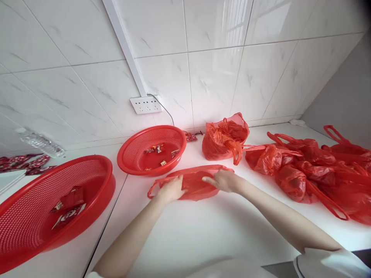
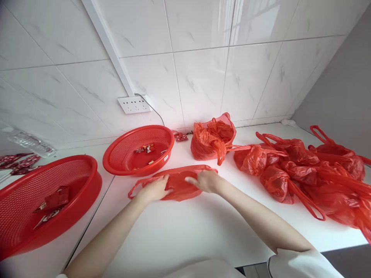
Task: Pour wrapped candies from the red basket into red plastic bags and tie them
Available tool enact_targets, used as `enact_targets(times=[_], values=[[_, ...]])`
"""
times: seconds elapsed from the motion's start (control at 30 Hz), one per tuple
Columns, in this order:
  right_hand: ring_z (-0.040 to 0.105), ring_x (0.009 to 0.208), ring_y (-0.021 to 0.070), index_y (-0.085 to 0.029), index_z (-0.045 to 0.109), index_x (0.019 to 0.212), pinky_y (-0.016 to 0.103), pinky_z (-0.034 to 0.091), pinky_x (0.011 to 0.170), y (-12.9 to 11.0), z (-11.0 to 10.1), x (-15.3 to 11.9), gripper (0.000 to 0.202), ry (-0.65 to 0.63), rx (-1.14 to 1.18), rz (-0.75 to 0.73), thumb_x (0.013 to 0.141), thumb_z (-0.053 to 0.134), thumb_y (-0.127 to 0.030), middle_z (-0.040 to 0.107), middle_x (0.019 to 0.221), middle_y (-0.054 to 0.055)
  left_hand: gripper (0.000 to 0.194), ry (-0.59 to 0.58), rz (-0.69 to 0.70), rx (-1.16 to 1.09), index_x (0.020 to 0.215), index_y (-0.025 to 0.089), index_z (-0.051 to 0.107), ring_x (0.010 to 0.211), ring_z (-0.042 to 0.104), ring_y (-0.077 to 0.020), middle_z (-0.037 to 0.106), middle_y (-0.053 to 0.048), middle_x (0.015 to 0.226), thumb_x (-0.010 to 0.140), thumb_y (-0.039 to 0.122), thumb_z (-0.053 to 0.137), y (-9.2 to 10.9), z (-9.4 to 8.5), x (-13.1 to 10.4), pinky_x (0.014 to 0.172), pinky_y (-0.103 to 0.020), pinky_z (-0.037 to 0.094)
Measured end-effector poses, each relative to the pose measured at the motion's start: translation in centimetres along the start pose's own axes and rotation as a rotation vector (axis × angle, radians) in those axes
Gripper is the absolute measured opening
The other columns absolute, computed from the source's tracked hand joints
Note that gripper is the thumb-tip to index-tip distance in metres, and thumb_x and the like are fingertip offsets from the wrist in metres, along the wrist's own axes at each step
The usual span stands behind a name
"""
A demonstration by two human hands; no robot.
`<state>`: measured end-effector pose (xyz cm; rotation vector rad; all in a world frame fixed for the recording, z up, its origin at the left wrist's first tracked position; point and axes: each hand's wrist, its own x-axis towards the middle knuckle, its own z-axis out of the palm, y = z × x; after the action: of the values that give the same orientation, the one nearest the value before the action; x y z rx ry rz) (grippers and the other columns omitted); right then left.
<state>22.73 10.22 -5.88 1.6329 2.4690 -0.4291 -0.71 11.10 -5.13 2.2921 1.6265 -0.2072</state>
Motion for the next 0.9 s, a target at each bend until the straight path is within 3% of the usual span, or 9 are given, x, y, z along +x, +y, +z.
enact_targets(times=[0.1, 0.2, 0.27, 0.37, 0.43, 0.57, 0.7, 0.8, 0.9], values=[[0.065, 0.071, 0.0239, -0.012, 0.07, 0.079, 0.029, 0.043, 0.06, 2.1, 0.2, 1.4, 0.042, 0.033, -0.085, 0.129, 0.097, 0.039, -0.034, 0.065, 0.072, 0.013, 0.023, -0.07, -0.003, 0.003, 0.096, 0.02, 0.06, 0.088, 0.067, -0.0326, 0.07, -0.013, 0.095, 0.073, 0.025, 0.057, -2.0, -0.3, 0.1, 0.075, -0.041, 0.049], [0.066, 0.073, 0.0257, -0.011, 0.07, 0.087, 0.029, 0.044, 0.058, 3.0, 0.2, 2.7, 0.017, 0.011, -0.066, 0.062, 0.083, 0.061, -0.024, 0.068, 0.08, 0.013, 0.035, -0.154, 0.006, -0.011, 0.101, 0.02, 0.06, 0.089, 0.067, -0.0319, 0.069, -0.013, 0.1, 0.066, 0.021, 0.06, -2.7, 0.0, 0.3, 0.074, -0.039, 0.05], [0.067, 0.081, 0.0262, -0.012, 0.068, 0.099, 0.028, 0.046, 0.06, 2.8, 0.0, 3.0, 0.027, 0.021, -0.044, -0.026, 0.073, 0.069, -0.019, 0.069, 0.093, 0.013, 0.062, -0.179, 0.018, -0.022, 0.121, 0.022, 0.053, 0.106, 0.063, -0.0332, 0.06, -0.015, 0.124, 0.059, 0.016, 0.062, -2.9, 0.6, 0.7, 0.079, -0.038, 0.051], [0.064, 0.097, 0.0235, -0.019, 0.062, 0.115, 0.028, 0.048, 0.071, 1.7, -0.1, 3.1, 0.035, 0.089, -0.004, -0.177, 0.08, 0.066, -0.023, 0.065, 0.113, 0.011, 0.101, -0.211, 0.0, -0.036, 0.147, 0.028, 0.027, 0.135, 0.039, -0.039, 0.026, -0.014, 0.156, 0.054, 0.012, 0.062, -3.3, 1.8, 1.3, 0.083, -0.039, 0.051], [0.062, 0.102, 0.0209, -0.023, 0.062, 0.114, 0.029, 0.048, 0.079, 0.5, 0.3, 3.3, 0.026, 0.179, 0.048, -0.327, 0.089, 0.058, -0.03, 0.064, 0.116, 0.009, 0.111, -0.239, -0.014, -0.055, 0.153, 0.03, 0.015, 0.141, 0.024, -0.0432, 0.009, -0.012, 0.161, 0.054, 0.014, 0.063, -3.6, 2.5, 1.7, 0.084, -0.043, 0.051], [0.05, 0.124, 0.0256, -0.025, 0.06, 0.122, 0.039, 0.039, 0.103, -1.2, 2.1, 4.3, 0.041, 0.33, 0.153, -0.624, 0.084, 0.064, -0.04, 0.055, 0.134, 0.01, 0.111, -0.218, 0.025, -0.091, 0.153, 0.024, 0.018, 0.144, 0.012, -0.0453, 0.006, -0.015, 0.161, 0.054, 0.021, 0.068, -4.4, 3.4, 2.4, 0.098, -0.053, 0.041], [0.021, 0.144, 0.0361, -0.031, 0.044, 0.143, 0.057, 0.015, 0.114, -0.1, 3.9, 6.3, 0.081, 0.167, 0.177, -0.501, 0.07, 0.072, -0.052, 0.032, 0.155, 0.011, 0.108, -0.167, 0.108, -0.19, 0.151, 0.026, 0.026, 0.142, 0.021, -0.0437, 0.007, -0.013, 0.161, 0.055, 0.029, 0.074, -5.6, 3.9, 2.2, 0.101, -0.05, 0.04], [0.015, 0.146, 0.0343, -0.035, 0.025, 0.151, 0.055, 0.017, 0.115, 2.0, 4.7, 7.5, 0.098, -0.02, 0.277, -0.362, 0.067, 0.072, -0.058, 0.019, 0.16, 0.008, 0.104, -0.166, 0.16, -0.253, 0.152, 0.034, 0.022, 0.141, 0.027, -0.0405, 0.012, -0.008, 0.161, 0.061, 0.033, 0.073, -6.6, 4.1, 1.5, 0.101, -0.047, 0.041], [0.017, 0.146, 0.0334, -0.04, 0.015, 0.152, 0.052, 0.022, 0.115, 3.1, 5.1, 7.7, 0.105, -0.08, 0.36, -0.294, 0.065, 0.071, -0.06, 0.013, 0.161, 0.004, 0.098, -0.078, 0.253, -0.312, 0.151, 0.034, 0.026, 0.144, 0.023, -0.0358, 0.021, -0.006, 0.16, 0.066, 0.042, 0.073, -7.4, 4.6, 0.9, 0.109, -0.046, 0.034]])
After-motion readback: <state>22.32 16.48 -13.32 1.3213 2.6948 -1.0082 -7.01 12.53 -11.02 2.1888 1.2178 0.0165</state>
